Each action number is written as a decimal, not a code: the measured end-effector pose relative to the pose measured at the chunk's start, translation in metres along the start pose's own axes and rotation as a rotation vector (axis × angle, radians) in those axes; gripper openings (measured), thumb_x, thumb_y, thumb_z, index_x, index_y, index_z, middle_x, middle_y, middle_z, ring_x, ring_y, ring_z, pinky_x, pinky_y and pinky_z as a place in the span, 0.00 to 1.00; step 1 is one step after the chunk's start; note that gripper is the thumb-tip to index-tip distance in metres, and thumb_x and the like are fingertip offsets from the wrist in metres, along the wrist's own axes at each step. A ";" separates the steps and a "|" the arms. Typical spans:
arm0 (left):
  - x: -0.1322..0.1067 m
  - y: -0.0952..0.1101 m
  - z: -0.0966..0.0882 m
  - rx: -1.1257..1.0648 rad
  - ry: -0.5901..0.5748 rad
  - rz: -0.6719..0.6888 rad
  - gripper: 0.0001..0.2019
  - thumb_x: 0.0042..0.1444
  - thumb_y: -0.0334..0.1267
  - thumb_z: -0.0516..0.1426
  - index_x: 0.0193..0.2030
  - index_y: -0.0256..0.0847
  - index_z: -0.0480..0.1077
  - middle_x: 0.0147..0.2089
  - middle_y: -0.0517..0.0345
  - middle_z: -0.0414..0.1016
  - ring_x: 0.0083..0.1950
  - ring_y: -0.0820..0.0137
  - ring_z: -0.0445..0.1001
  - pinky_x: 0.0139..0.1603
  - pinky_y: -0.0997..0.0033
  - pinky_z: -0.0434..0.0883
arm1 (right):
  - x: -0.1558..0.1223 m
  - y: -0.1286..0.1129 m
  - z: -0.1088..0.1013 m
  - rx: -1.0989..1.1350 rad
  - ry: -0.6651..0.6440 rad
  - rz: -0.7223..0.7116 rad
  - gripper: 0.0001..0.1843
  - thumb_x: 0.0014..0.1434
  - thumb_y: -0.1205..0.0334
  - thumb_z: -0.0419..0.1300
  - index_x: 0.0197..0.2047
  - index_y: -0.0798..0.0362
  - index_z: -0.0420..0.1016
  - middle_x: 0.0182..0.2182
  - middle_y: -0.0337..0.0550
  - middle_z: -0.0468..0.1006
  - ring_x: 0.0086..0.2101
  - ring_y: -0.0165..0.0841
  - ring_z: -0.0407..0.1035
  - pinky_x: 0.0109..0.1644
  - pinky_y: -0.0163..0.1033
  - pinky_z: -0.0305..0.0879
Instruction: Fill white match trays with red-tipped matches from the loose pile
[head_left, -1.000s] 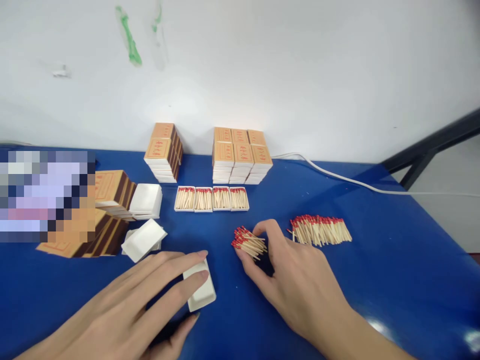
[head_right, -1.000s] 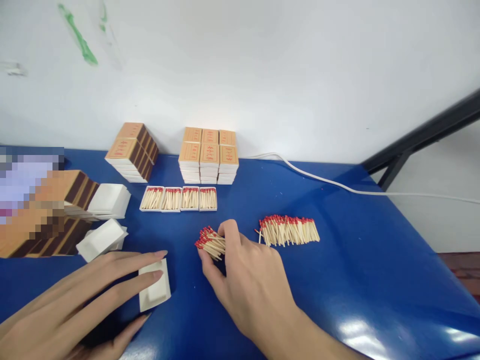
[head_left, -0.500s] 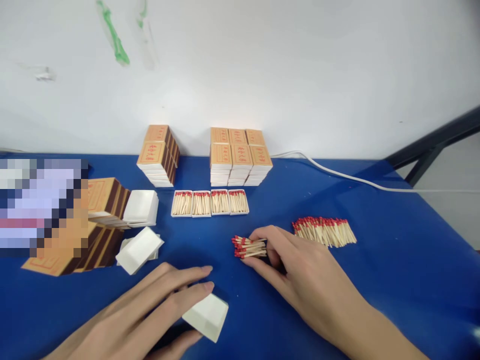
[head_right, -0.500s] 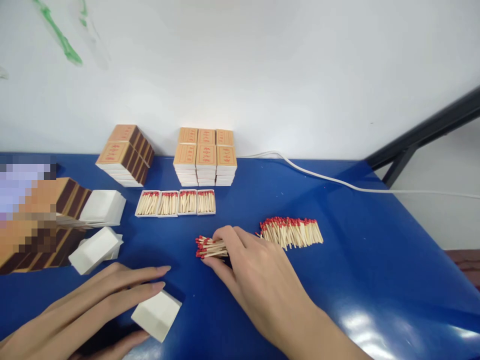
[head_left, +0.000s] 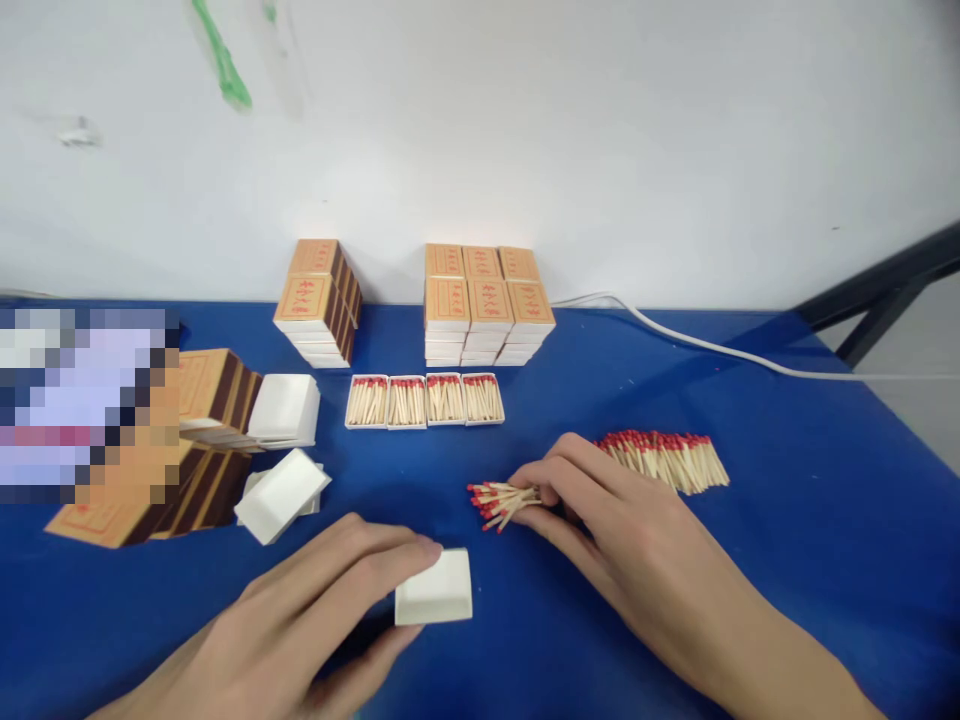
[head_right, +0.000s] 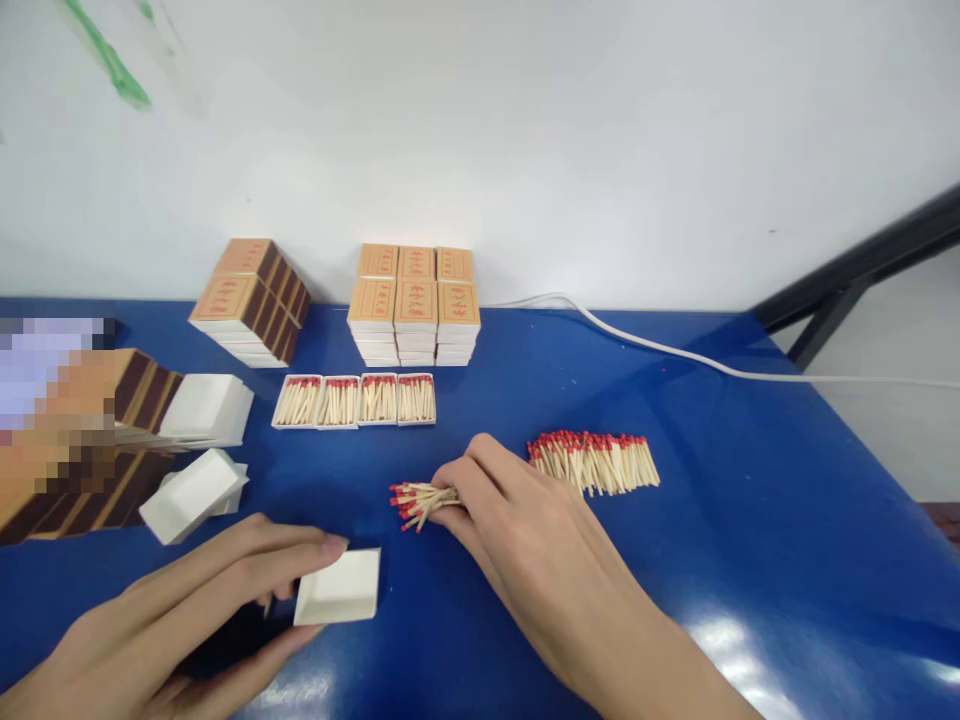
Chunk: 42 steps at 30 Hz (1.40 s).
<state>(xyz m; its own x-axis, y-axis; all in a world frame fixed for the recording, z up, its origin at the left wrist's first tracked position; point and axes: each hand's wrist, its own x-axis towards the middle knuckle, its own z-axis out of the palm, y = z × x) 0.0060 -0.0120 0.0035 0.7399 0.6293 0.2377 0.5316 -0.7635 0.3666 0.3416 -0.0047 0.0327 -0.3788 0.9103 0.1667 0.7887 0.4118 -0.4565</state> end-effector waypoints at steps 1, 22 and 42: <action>0.006 0.002 -0.002 -0.051 0.014 -0.010 0.28 0.78 0.32 0.59 0.81 0.54 0.70 0.70 0.59 0.84 0.67 0.65 0.88 0.69 0.74 0.84 | 0.000 0.000 0.000 -0.003 0.006 -0.016 0.08 0.84 0.61 0.60 0.54 0.50 0.81 0.45 0.42 0.81 0.38 0.33 0.81 0.47 0.40 0.81; 0.045 0.017 0.001 -0.334 0.175 -0.207 0.17 0.77 0.34 0.61 0.69 0.50 0.73 0.43 0.65 0.76 0.37 0.77 0.79 0.42 0.82 0.79 | 0.000 0.000 -0.009 -0.068 0.145 -0.046 0.04 0.83 0.65 0.61 0.54 0.51 0.78 0.44 0.39 0.79 0.38 0.28 0.82 0.45 0.34 0.78; 0.039 0.016 0.005 -0.361 0.130 -0.234 0.20 0.77 0.37 0.63 0.71 0.56 0.70 0.48 0.67 0.79 0.42 0.76 0.81 0.49 0.81 0.82 | 0.028 -0.065 -0.001 -0.462 -0.131 -0.438 0.17 0.44 0.79 0.71 0.36 0.51 0.83 0.33 0.44 0.77 0.33 0.40 0.71 0.28 0.45 0.69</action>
<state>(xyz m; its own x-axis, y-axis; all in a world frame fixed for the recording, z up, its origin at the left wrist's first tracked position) 0.0455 0.0001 0.0146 0.5467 0.8098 0.2130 0.4839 -0.5131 0.7089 0.2801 -0.0059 0.0678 -0.7458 0.6532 0.1311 0.6634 0.7460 0.0575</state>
